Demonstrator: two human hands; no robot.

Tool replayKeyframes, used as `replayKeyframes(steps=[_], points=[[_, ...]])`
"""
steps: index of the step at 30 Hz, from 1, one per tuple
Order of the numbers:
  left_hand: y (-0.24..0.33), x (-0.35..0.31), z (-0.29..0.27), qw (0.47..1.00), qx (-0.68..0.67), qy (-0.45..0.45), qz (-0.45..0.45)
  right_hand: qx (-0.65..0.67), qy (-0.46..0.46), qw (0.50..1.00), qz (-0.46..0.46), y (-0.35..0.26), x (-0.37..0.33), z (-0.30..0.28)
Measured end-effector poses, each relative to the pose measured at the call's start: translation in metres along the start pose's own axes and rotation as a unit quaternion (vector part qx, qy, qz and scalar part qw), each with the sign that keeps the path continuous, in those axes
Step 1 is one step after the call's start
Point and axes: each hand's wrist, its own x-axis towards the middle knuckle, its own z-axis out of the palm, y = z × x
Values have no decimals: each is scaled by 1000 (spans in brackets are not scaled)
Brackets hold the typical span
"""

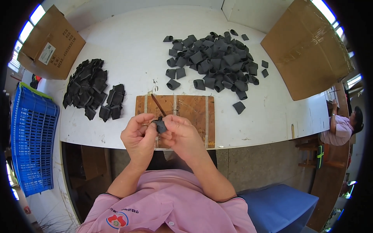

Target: Sort and inspect small black industrial components on a workbench.

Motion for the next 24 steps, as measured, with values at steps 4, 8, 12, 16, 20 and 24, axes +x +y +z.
replayKeyframes(steps=[4, 8, 12, 16, 20, 24], points=[[6, 30, -17, 899, -383, -141, -159, -257, -6, 962, -87, -27, 1, 24], [31, 43, -18, 668, -655, -245, -257, -380, -52, 904, -187, -54, 20, 51], [15, 50, -20, 772, -558, -243, -182, -292, -95, 945, -111, -50, 37, 35], [23, 59, -20, 732, -588, -208, -273, -292, -81, 946, -118, -51, 48, 34], [20, 58, -20, 640, -642, -235, -349, -313, -88, 943, -77, -54, 40, 36], [17, 42, -15, 818, -498, -162, -237, -314, -68, 941, -105, -42, 39, 15]])
